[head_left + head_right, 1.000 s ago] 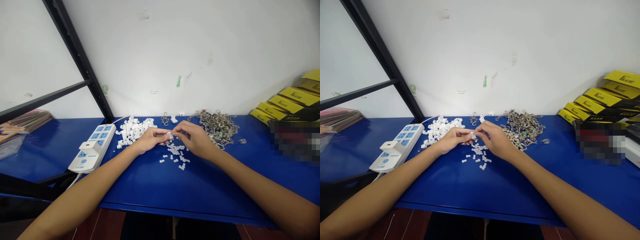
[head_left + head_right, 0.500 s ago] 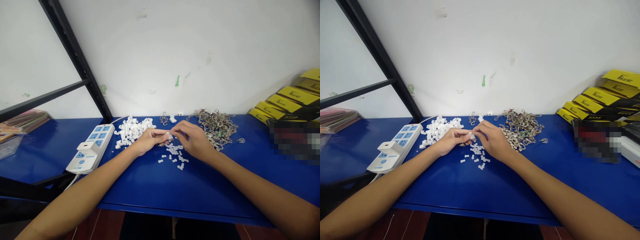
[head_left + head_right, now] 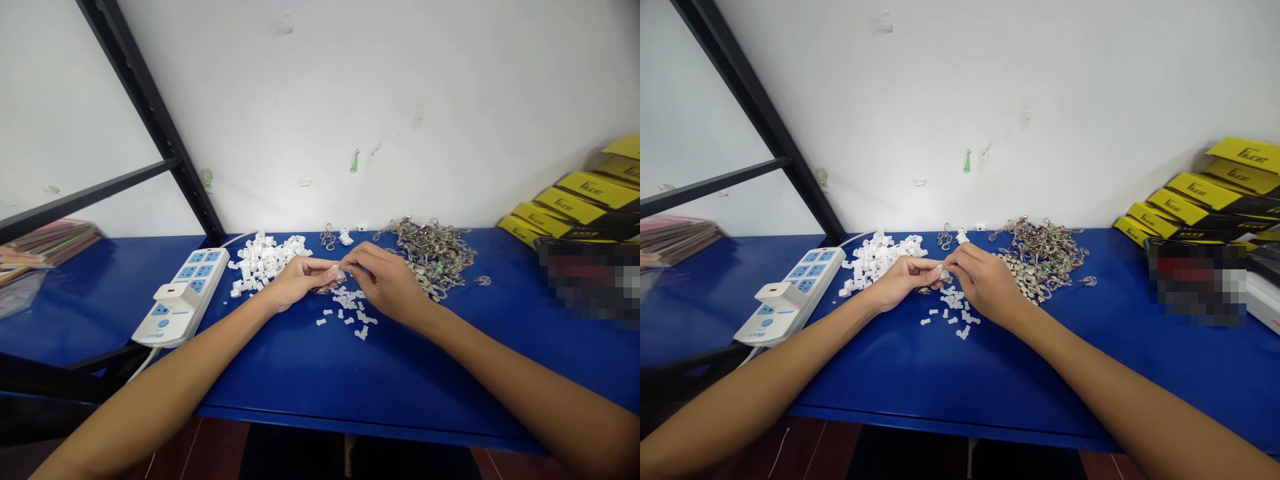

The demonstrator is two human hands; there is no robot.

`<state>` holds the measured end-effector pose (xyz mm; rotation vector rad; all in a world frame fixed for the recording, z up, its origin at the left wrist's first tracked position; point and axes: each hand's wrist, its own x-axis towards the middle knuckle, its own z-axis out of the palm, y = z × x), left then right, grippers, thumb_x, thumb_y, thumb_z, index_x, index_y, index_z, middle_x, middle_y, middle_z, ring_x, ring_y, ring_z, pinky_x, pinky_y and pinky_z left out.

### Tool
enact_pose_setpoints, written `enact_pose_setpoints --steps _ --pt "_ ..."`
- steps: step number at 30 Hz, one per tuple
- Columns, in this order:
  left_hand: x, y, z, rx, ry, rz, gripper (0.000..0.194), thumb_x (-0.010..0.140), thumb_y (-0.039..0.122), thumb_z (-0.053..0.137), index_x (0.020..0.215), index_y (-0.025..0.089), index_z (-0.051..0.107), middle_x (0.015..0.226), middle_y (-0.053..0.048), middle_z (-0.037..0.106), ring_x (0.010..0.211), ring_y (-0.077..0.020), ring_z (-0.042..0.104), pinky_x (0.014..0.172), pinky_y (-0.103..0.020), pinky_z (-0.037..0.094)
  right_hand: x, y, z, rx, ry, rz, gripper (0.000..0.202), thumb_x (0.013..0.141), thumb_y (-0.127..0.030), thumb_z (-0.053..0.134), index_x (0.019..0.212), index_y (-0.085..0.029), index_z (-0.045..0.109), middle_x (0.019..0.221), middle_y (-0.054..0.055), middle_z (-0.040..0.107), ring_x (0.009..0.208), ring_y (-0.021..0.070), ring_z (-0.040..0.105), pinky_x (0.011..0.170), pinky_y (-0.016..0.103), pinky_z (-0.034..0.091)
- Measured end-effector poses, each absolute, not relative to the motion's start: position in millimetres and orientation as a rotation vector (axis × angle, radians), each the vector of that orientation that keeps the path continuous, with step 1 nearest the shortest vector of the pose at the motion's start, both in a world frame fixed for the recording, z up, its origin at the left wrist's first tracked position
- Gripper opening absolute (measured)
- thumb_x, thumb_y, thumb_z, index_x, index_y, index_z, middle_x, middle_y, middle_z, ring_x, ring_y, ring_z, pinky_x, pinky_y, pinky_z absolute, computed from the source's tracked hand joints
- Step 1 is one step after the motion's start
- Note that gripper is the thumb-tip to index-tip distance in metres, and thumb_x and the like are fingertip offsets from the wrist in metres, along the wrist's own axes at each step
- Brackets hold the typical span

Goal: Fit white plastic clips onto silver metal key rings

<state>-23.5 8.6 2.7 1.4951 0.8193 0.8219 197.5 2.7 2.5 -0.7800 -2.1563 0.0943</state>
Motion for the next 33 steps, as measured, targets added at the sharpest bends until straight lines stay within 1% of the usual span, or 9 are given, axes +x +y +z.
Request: enact_pose_setpoints --steps 4,8,10,14,17,22,25,29,33 --pt "-23.6 10.4 1.1 1.467 0.791 0.845 0.038 0.088 0.043 0.079 0.117 0.019 0.081 0.09 -0.01 0.077 0.084 -0.017 0.066 0.081 -0.031 0.051 196.3 2.8 -1.8 -0.779 -2.124 0.039 0.023 0.105 -0.023 0.048 0.105 -0.024 0.071 0.098 0.008 0.071 0.081 0.0195 0.065 0.071 0.035 0.05" --pt "-24.1 13.9 -3.7 1.361 0.783 0.914 0.039 0.086 0.044 0.081 0.117 0.019 0.081 0.091 -0.009 0.077 0.086 -0.0166 0.067 0.084 -0.031 0.052 195.0 3.0 -7.2 -0.748 -2.109 0.013 0.029 0.104 -0.018 0.048 0.12 -0.025 0.072 0.113 0.01 0.073 0.091 0.0208 0.069 0.076 0.036 0.054" --pt "-24.2 14.9 -5.8 1.32 0.796 0.934 0.041 0.085 0.043 0.083 0.118 0.02 0.08 0.094 -0.009 0.077 0.087 -0.017 0.068 0.084 -0.031 0.052 194.5 2.8 -8.3 -0.717 -2.11 0.032 0.03 0.103 -0.017 0.049 0.122 -0.024 0.072 0.116 0.011 0.072 0.094 0.0208 0.07 0.077 0.036 0.056" --pt "-24.0 15.0 -6.3 1.289 0.826 0.937 0.04 0.084 0.042 0.084 0.117 0.02 0.081 0.088 -0.008 0.076 0.085 -0.016 0.067 0.083 -0.03 0.052 195.2 3.8 -7.6 -0.678 -2.116 0.069 0.031 0.103 -0.017 0.05 0.123 -0.025 0.072 0.114 0.01 0.072 0.088 0.0191 0.07 0.071 0.033 0.055" --pt "-24.6 15.4 -4.8 1.289 0.829 0.925 0.04 0.084 0.042 0.084 0.117 0.019 0.081 0.086 -0.008 0.076 0.084 -0.0159 0.067 0.082 -0.031 0.052 197.0 5.5 -6.4 -0.642 -2.138 0.104 0.033 0.103 -0.017 0.05 0.127 -0.026 0.071 0.114 0.01 0.071 0.082 0.0173 0.067 0.065 0.032 0.054" --pt "-26.1 17.6 -4.6 1.323 0.799 0.898 0.035 0.086 0.041 0.082 0.113 0.018 0.082 0.093 -0.01 0.076 0.087 -0.0162 0.067 0.082 -0.031 0.052 197.8 6.7 -6.7 -0.657 -2.124 0.114 0.035 0.103 -0.016 0.052 0.13 -0.026 0.07 0.115 0.01 0.069 0.086 0.0182 0.067 0.066 0.032 0.053" --pt "-25.6 17.7 -5.6 1.293 0.803 0.909 0.036 0.085 0.041 0.083 0.112 0.018 0.082 0.091 -0.009 0.076 0.086 -0.0163 0.068 0.083 -0.031 0.052 196.4 6.1 -8.5 -0.647 -2.124 0.139 0.037 0.102 -0.015 0.052 0.133 -0.027 0.069 0.115 0.01 0.069 0.085 0.0175 0.066 0.065 0.031 0.053" --pt "-23.9 16.0 -4.6 1.309 0.817 0.905 0.038 0.082 0.043 0.085 0.11 0.016 0.082 0.088 -0.008 0.076 0.084 -0.0159 0.068 0.08 -0.029 0.051 195.5 5.2 -9.8 -0.626 -2.121 0.14 0.038 0.102 -0.012 0.051 0.13 -0.029 0.071 0.108 0.008 0.069 0.081 0.0166 0.064 0.063 0.031 0.052" --pt "-23.5 14.4 -0.7 1.314 0.806 0.903 0.038 0.082 0.043 0.085 0.108 0.015 0.082 0.087 -0.008 0.076 0.083 -0.0151 0.068 0.078 -0.028 0.051 196.7 2.8 -3.0 -0.687 -2.118 0.242 0.035 0.102 -0.018 0.055 0.131 -0.03 0.07 0.109 0.008 0.068 0.08 0.0166 0.063 0.059 0.03 0.052"
